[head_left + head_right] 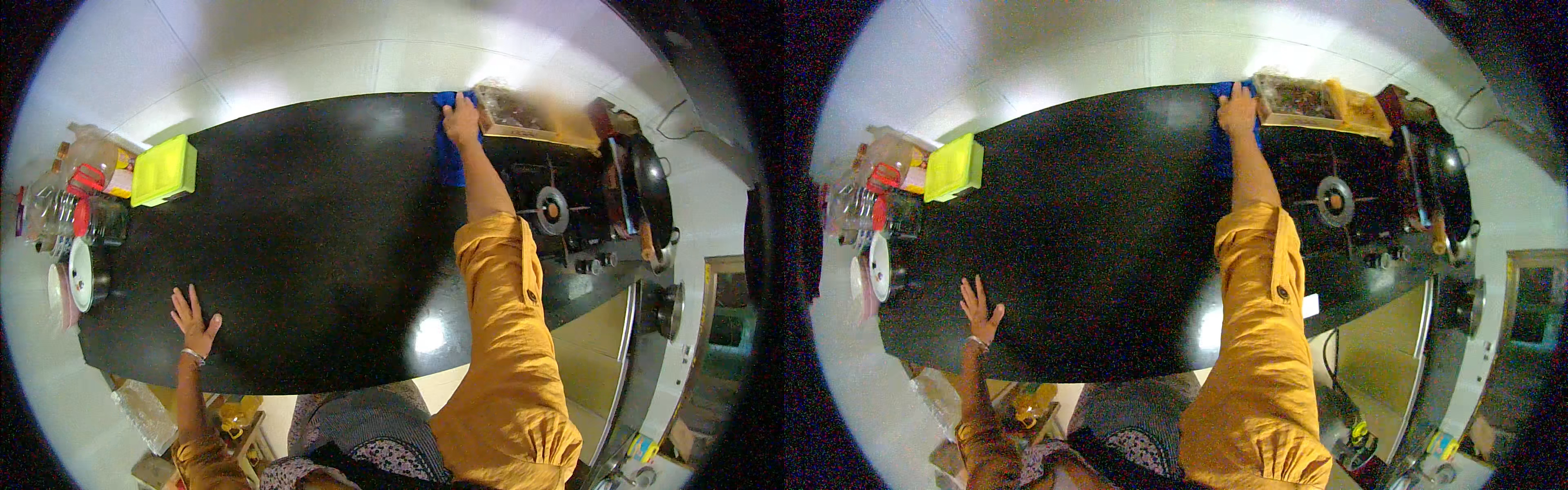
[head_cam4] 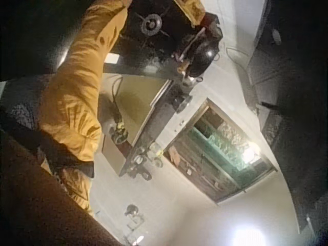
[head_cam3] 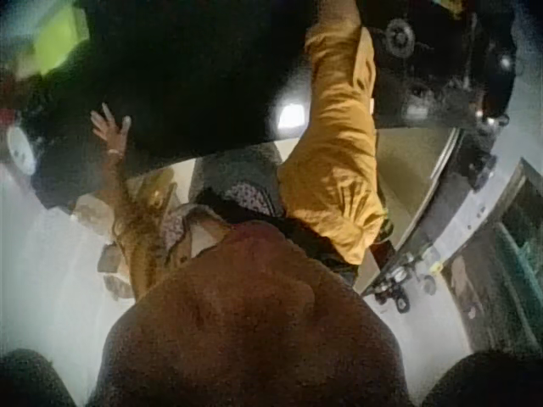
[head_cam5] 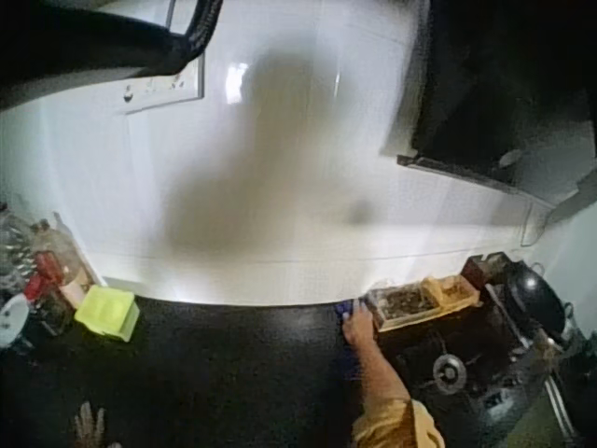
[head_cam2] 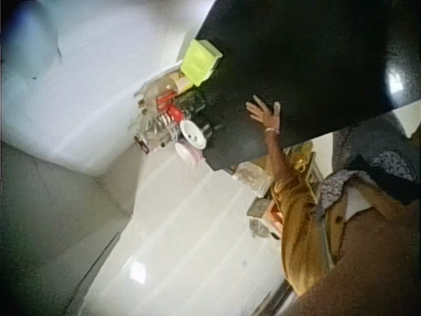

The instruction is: The person cleans a kitchen countertop and gas stove using a blue cloth. They move a plate and a yellow container to wipe the surface, then clean the stove grates and burners. The person rinses the cloth in the sink and uses a small metal tool to scrub the stove burner before wiping it again.

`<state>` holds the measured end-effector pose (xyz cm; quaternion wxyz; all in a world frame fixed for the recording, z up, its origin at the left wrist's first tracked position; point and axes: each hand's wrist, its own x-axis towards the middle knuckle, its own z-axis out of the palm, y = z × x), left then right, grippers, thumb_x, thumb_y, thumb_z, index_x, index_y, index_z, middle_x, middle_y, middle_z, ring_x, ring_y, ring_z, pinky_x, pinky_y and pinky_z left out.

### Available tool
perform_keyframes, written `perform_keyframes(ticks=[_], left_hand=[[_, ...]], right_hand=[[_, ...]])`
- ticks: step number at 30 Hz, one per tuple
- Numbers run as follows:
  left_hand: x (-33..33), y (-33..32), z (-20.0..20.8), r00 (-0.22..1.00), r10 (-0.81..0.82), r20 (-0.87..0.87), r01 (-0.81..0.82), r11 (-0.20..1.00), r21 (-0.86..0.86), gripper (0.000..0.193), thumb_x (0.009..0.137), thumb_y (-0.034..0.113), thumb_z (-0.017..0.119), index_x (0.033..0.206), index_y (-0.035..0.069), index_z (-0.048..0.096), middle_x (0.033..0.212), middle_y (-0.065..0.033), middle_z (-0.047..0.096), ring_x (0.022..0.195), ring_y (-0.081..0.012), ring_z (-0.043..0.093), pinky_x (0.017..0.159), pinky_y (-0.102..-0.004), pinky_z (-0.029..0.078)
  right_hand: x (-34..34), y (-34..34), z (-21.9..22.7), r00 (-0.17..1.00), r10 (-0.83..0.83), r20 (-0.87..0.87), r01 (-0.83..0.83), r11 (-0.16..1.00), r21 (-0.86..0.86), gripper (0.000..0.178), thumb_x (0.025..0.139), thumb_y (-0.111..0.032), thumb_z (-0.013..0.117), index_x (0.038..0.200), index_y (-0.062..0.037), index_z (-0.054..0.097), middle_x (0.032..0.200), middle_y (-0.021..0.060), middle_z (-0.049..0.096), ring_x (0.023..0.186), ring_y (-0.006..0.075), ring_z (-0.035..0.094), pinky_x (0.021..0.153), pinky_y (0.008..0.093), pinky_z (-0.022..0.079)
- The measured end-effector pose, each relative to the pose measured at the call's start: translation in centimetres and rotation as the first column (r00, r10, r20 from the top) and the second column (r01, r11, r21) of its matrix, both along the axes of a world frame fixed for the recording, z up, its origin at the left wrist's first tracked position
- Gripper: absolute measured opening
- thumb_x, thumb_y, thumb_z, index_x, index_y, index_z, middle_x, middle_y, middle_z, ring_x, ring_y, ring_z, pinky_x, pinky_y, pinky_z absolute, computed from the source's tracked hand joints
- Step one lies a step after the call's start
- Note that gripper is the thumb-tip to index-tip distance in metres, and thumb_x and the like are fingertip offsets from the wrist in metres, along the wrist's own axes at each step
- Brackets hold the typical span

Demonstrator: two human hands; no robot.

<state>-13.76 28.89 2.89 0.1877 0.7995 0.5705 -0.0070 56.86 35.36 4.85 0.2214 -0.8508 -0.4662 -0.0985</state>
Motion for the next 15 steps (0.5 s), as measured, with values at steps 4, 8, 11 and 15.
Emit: perform_keyframes(ticks=[4,8,11,15], left_hand=[[1.0,0.2,0.0,0.999,0.005,0.04,-0.006,1.0,0.029,0.093,0.077,0.069,0.045,0.145,0.016,0.01,0.149,-0.0185,-0.009,0.137,-0.0354,-0.008,0.105,-0.0537,-0.006],[0.3,0.1,-0.2,1.0,0.014,-0.015,-0.013,1.0,0.024,0.093,0.077,0.069,0.044,0.145,0.016,0.009,0.148,-0.0182,-0.01,0.137,-0.0348,-0.009,0.105,-0.0534,-0.007],[0.3,-0.1,0.8,1.0,0.026,-0.005,-0.026,1.0,-0.014,0.093,0.077,0.068,0.044,0.145,0.016,0.009,0.148,-0.0181,-0.01,0.137,-0.0346,-0.01,0.105,-0.0529,-0.008],[-0.3,-0.8,1.5,0.999,0.024,-0.023,-0.025,0.999,-0.038,0.092,0.078,0.066,0.045,0.145,0.015,0.007,0.148,-0.0182,-0.011,0.137,-0.0345,-0.011,0.105,-0.0521,-0.008]], right_hand=[[-1.5,-0.4,2.7,0.988,0.135,-0.079,-0.128,0.988,0.083,0.038,0.08,-0.024,0.061,0.114,-0.0066,0.057,0.12,0.014,0.054,0.11,0.0323,0.048,0.097,0.0391,0.036],[-5.7,-4.4,2.5,0.806,0.565,-0.178,-0.542,0.824,0.165,0.028,0.076,-0.012,0.064,0.103,-0.0084,0.062,0.11,0.0116,0.06,0.106,0.0296,0.052,0.096,0.0376,0.038],[-11.0,-8.9,3.4,0.613,0.715,-0.337,-0.709,0.685,0.164,0.025,0.076,-0.005,0.064,0.1,-0.0098,0.063,0.106,0.0086,0.061,0.105,0.0272,0.052,0.095,0.0382,0.038],[-12.8,-11.3,3.7,0.537,0.678,-0.501,-0.671,0.704,0.233,0.024,0.074,-0.002,0.064,0.097,-0.0101,0.064,0.101,0.0083,0.061,0.101,0.0252,0.054,0.093,0.0365,0.039]])
